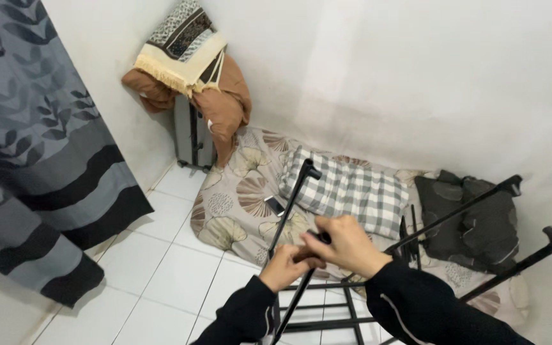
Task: The person assembles a black metal frame by inserting and connecting multiple tubular poles. They align and join the poles to form a vertical structure, handling each piece by hand without tools.
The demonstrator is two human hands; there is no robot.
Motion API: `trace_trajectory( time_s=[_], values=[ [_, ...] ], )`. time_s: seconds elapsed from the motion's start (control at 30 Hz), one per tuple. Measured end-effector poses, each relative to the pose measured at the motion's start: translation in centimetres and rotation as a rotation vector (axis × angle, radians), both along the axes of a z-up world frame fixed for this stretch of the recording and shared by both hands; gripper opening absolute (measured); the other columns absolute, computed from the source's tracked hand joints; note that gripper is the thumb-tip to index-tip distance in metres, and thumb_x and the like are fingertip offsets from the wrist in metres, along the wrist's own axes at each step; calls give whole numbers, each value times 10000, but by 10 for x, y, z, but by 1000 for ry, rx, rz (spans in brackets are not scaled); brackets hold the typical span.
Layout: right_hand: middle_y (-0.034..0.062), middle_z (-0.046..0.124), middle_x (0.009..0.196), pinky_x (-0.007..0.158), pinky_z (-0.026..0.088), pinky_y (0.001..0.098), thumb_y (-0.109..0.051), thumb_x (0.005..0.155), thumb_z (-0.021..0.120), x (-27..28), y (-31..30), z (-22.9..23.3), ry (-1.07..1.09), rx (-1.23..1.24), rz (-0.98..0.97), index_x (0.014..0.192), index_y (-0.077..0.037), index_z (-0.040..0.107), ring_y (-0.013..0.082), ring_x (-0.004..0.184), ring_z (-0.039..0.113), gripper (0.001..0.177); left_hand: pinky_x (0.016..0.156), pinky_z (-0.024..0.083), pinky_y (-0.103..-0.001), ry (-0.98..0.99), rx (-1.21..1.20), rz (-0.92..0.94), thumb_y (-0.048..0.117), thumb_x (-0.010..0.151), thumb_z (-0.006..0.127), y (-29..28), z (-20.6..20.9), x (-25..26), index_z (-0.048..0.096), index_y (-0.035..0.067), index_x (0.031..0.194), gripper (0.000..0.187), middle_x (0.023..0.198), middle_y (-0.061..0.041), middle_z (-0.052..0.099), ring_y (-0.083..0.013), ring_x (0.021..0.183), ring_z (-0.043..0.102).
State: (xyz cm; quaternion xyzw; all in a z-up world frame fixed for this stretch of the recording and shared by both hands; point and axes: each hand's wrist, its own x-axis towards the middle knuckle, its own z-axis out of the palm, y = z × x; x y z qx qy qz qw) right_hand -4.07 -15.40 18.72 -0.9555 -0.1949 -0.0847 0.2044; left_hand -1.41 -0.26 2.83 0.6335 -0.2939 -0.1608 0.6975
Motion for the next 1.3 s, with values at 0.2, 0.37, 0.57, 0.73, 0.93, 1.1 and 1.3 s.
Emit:
trace_trajectory(
  time_s=[0.2, 0.37, 0.57, 0.73, 0.93, 1.1, 1.3],
  values=[
    [238, 721, 1208, 774, 551, 407, -489, 789, 866, 24, -33, 30, 172, -9, 624, 1404, 59, 626, 324, 966, 713, 858, 683, 463, -317, -31, 304, 2, 195, 976, 734, 8, 8, 7, 798, 6, 1056, 215, 824, -124, 720, -149, 719, 578],
    [155, 673, 1368, 1026, 526, 444, -399, 785, 786, 37, -39, 43, 449, 5, 615, 1292, -79, 696, 318, 1235, 667, 606, 849, 551, -247, 18, -5, -161, 161, 957, 715, 8, 5, 9, 771, -20, 1032, 203, 953, -41, 785, -81, 909, 712],
    [124, 760, 1225, 976, 575, 415, -379, 758, 840, 19, -39, 27, 240, -9, 438, 1200, -84, 751, 295, 1159, 730, 538, 819, 563, -248, 8, 11, -91, 138, 957, 716, 7, 1, 8, 775, -22, 1045, 192, 948, -58, 795, -94, 890, 720],
    [115, 768, 1199, 883, 617, 369, -324, 765, 825, 0, -38, 12, 158, 140, 261, 1165, -72, 760, 256, 1032, 775, 478, 840, 578, -249, 15, 3, -67, 116, 937, 707, 3, 4, 10, 769, -19, 1048, 186, 945, -68, 798, -99, 901, 741],
    [104, 778, 1182, 878, 626, 348, -288, 787, 826, -10, -34, -2, 57, 229, 169, 1172, -81, 751, 223, 993, 792, 443, 874, 578, -270, -38, 2, -68, 142, 953, 698, 2, 4, 14, 779, -13, 1062, 206, 955, -59, 804, -104, 924, 736],
    [112, 779, 1210, 901, 622, 369, -318, 817, 823, -13, -39, -15, 45, 319, 166, 1241, -107, 744, 226, 1001, 799, 480, 871, 574, -281, -33, -26, -65, 160, 968, 704, -1, 1, 11, 773, -7, 1077, 211, 961, -55, 796, -105, 930, 730],
    [65, 645, 1400, 925, 608, 407, -317, 706, 858, 1, -67, -17, 483, 281, 176, 1549, -244, 451, 215, 1045, 743, 939, 936, 556, -302, 3, -10, -108, 191, 976, 703, 2, -7, 16, 773, 16, 1175, 274, 1062, -86, 792, -150, 1013, 711]
  ],
)
